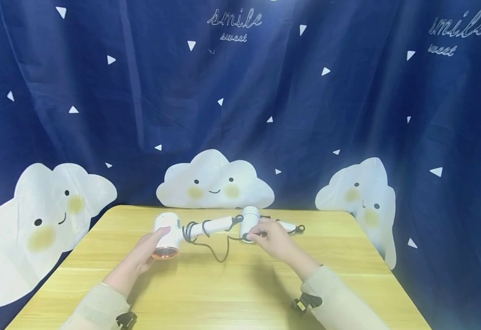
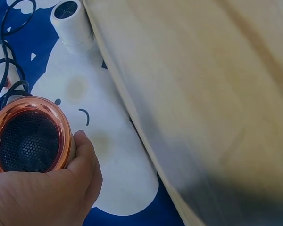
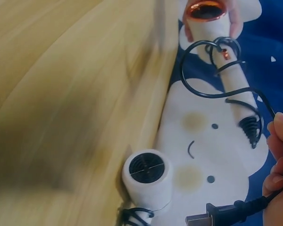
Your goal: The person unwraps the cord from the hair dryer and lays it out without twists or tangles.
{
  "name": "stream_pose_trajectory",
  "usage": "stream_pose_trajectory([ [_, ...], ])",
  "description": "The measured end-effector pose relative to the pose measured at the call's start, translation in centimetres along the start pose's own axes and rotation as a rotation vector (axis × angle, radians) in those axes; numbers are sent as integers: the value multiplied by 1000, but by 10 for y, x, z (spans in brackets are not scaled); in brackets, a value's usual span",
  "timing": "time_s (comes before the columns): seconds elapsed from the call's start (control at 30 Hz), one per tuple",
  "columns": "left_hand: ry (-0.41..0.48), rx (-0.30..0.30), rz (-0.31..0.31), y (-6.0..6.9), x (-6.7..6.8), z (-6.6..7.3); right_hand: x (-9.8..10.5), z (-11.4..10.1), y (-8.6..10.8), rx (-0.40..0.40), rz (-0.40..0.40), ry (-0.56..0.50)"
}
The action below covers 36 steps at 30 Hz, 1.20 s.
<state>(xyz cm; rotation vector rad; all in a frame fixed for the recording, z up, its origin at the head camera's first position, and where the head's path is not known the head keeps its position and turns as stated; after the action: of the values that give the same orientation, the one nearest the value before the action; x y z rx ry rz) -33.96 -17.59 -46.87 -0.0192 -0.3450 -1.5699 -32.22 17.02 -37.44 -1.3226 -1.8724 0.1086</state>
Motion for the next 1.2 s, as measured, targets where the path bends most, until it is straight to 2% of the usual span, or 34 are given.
stream_pose_trajectory([
  [0.47, -14, 0, -3, 2, 1, -1, 4, -38, -2, 107, 0, -14],
  [0.67, -20, -7, -10, 3, 0, 0, 11, -53, -5, 112, 26, -45],
  [0.97, -29, -4, -19, 4, -2, 0, 21, -63, -14, 115, 74, -63],
  [1.2, -35, -1, -26, 3, -4, 1, 28, -77, -22, 162, 118, -74],
])
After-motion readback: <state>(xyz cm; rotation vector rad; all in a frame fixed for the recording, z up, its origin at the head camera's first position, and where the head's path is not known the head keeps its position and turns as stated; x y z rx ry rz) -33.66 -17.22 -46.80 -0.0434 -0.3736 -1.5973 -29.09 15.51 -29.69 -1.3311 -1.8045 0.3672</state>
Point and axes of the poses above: each hand's wrist, its own y-axis away from the middle knuckle, its own x-axis out of the back of the hand, z = x × y, the point moved 7 cm from there along -y, towards the middle knuckle, and after that the axes turned 11 degrees about -y, right-handed, at the moved point
